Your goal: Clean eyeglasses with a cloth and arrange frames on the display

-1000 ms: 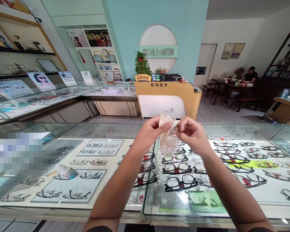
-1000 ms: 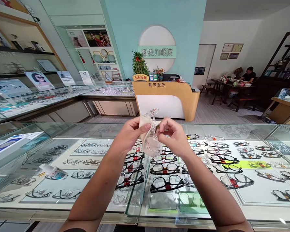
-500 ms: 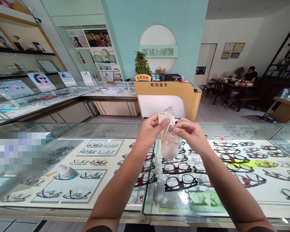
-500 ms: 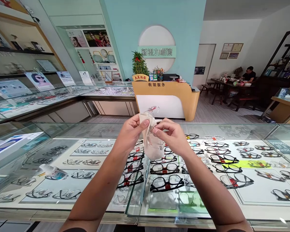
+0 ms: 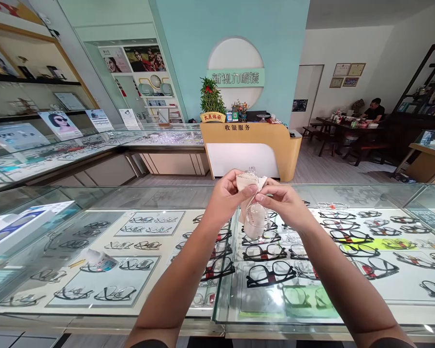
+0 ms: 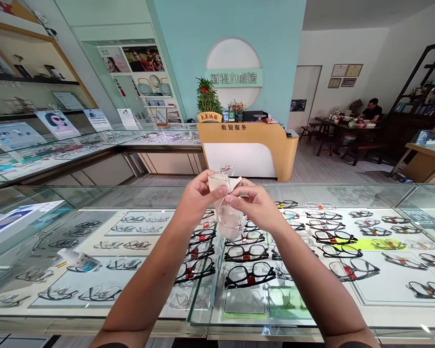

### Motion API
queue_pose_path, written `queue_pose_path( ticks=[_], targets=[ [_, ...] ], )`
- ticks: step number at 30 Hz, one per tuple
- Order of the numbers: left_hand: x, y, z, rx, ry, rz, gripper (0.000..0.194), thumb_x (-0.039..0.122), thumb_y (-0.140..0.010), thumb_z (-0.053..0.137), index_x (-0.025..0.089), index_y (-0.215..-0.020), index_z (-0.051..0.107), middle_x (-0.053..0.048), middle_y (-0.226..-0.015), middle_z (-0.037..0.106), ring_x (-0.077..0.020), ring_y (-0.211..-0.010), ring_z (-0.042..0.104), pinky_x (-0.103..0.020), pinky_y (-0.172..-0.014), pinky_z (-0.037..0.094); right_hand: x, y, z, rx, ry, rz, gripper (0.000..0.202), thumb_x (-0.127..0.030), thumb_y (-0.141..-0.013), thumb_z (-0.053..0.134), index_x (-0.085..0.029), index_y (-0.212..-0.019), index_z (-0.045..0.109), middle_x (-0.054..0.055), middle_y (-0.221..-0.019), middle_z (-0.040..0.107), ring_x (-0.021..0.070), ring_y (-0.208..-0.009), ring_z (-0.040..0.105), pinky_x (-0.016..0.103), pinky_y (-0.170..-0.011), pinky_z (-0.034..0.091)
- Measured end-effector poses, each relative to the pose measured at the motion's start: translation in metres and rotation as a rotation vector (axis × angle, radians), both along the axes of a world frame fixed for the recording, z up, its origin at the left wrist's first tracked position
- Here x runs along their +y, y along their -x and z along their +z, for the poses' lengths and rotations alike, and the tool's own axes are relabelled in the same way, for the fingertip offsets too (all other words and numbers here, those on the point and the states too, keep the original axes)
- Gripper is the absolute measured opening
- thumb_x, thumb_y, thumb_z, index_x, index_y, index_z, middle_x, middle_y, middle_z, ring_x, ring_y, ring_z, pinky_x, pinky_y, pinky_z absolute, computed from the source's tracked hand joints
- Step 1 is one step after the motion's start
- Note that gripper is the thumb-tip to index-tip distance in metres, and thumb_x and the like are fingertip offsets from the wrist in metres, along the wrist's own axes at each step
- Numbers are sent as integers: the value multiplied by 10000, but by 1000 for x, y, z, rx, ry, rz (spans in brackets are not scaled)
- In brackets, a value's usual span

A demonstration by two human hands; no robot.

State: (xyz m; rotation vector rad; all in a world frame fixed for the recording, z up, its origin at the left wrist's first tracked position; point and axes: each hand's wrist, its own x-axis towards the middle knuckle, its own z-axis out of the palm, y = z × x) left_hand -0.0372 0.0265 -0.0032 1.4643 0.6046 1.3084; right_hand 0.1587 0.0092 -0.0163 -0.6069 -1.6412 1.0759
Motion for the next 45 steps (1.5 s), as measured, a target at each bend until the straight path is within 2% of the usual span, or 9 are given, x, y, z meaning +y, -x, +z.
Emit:
queue_pose_path(
  ticks=[4, 9, 18, 21, 30, 39, 45],
  targets=[
    [0, -1, 0, -1, -13, 64, 448, 457, -771, 988, 193, -1004, 713, 1, -871, 757, -130, -750, 654, -238, -707, 512, -1, 2, 0, 6, -52, -57, 233, -532, -950, 844, -307, -913, 887, 59, -1064, 669, 236, -1055, 640, 450, -989, 517],
    [1, 0, -1, -5, 13, 40, 450, 487, -784, 972, 195, -1007, 712, 5, -847, 745, -131, -719, 644, -242, -676, 495, -3, 4, 0, 18, -101, -126, 222, -535, -944, 849, -319, -917, 896, 69, -1093, 689, 255, -1110, 659, 480, -1033, 533],
    [3, 0, -4, -58, 54, -15, 465, 501, -814, 957, 184, -1051, 713, 2, -868, 734, -115, -739, 639, -226, -695, 488, -7, 10, 1, 77, -127, -170, 166, -483, -944, 861, -329, -903, 905, 74, -1127, 685, 257, -1154, 656, 482, -1075, 533],
    [2, 0, -4, -69, 58, -26, 463, 493, -816, 958, 189, -1071, 719, 0, -880, 746, -117, -737, 647, -230, -696, 497, -6, 9, 1, 62, -120, -157, 168, -488, -943, 860, -329, -910, 904, 71, -1104, 680, 255, -1132, 653, 478, -1049, 537],
    [1, -1, -1, -87, 85, -59, 494, 477, -800, 976, 181, -1101, 719, -3, -900, 756, -116, -739, 659, -238, -717, 534, -6, 6, 2, 50, -70, -119, 218, -509, -941, 858, -306, -870, 893, 48, -978, 623, 210, -942, 617, 391, -827, 515],
    [6, 1, -5, -63, 88, -70, 452, 488, -813, 963, 184, -1032, 708, 12, -848, 716, -115, -730, 652, -233, -705, 527, -4, 5, 3, 39, -34, -122, 287, -564, -910, 871, -283, -852, 892, 26, -926, 606, 195, -906, 593, 377, -855, 474],
    [7, 6, -4, -28, 63, -61, 419, 464, -823, 958, 186, -992, 695, 18, -828, 713, -105, -703, 634, -222, -674, 509, -2, 5, 1, 47, 39, -70, 265, -552, -884, 898, -288, -864, 899, 28, -954, 629, 188, -917, 605, 360, -848, 477]
  ],
)
